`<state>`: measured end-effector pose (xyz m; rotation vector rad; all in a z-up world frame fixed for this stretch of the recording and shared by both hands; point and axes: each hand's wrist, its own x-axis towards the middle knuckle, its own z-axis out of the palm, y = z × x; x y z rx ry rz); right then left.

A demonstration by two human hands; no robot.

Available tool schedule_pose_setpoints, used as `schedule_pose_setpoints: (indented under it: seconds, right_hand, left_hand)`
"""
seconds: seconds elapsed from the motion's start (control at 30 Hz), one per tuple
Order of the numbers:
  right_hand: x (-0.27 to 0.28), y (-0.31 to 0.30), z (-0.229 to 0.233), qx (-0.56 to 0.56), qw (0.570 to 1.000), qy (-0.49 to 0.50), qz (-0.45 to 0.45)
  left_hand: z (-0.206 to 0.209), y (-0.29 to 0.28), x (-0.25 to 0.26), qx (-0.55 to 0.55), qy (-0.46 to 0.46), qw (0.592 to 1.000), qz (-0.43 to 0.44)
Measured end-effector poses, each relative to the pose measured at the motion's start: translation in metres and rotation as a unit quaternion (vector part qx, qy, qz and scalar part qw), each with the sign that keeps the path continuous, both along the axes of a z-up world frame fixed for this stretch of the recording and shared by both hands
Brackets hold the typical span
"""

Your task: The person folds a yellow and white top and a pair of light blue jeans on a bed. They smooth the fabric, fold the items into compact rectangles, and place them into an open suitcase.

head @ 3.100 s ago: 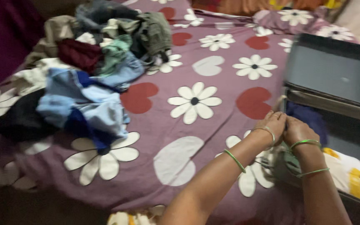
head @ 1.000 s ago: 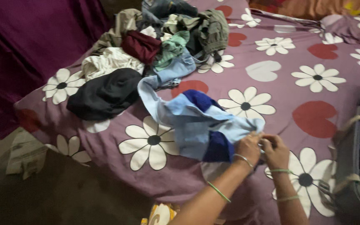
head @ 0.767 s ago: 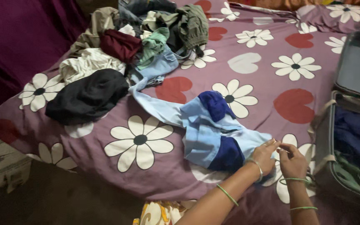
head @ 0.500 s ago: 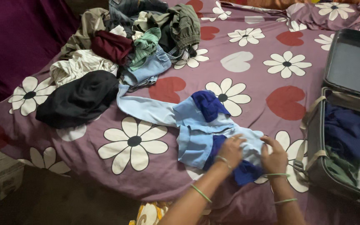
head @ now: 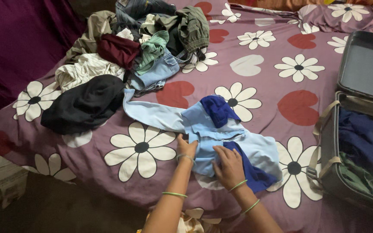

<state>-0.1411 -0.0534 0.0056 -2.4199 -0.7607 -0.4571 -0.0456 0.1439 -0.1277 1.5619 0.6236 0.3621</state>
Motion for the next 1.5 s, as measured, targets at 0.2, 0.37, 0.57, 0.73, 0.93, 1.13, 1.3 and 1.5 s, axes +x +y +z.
schedule_pose_setpoints:
  seconds: [0.2,0.37,0.57,0.73,0.93,1.13,1.3,1.5]
  right_hand:
    - [-0.011,0.008,0.019,-0.025,0.999,-0.009,-0.042]
    - [-0.008,-0.003,0.043,0.07,0.988,-0.087,-0.102]
    - [0.053,-0.08,0.041,0.484,0.864,0.106,-0.093]
    - [0.133,-0.162,0.065,0.508,0.848,0.072,-0.13]
    - [0.225,-0.233,0.087,0.723,0.636,0.243,-0.119]
    - [0.296,-0.305,0.051,0.566,0.771,0.091,-0.279]
    - [0.311,-0.329,0.03,0.454,0.867,-0.008,-0.207]
    - [0.303,-0.263,-0.018,0.202,0.955,0.055,-0.209]
  left_hand:
    - [0.029,-0.016,0.012,-0.315,-0.105,0.936,-0.119]
    - [0.152,-0.085,-0.002,-0.355,-0.116,0.916,-0.145]
    - [0.231,-0.129,0.013,-0.325,-0.205,0.862,-0.33]
    - [0.145,-0.086,0.047,-0.064,-0.243,0.936,-0.245]
    - [-0.029,-0.05,0.052,0.054,-0.043,0.982,-0.173]
    - [-0.014,-0.107,0.029,0.194,-0.046,0.951,-0.237]
    - [0.0,-0.143,0.033,0.184,-0.071,0.952,-0.234]
    - [-0.04,-0.164,0.041,0.067,-0.084,0.983,-0.146]
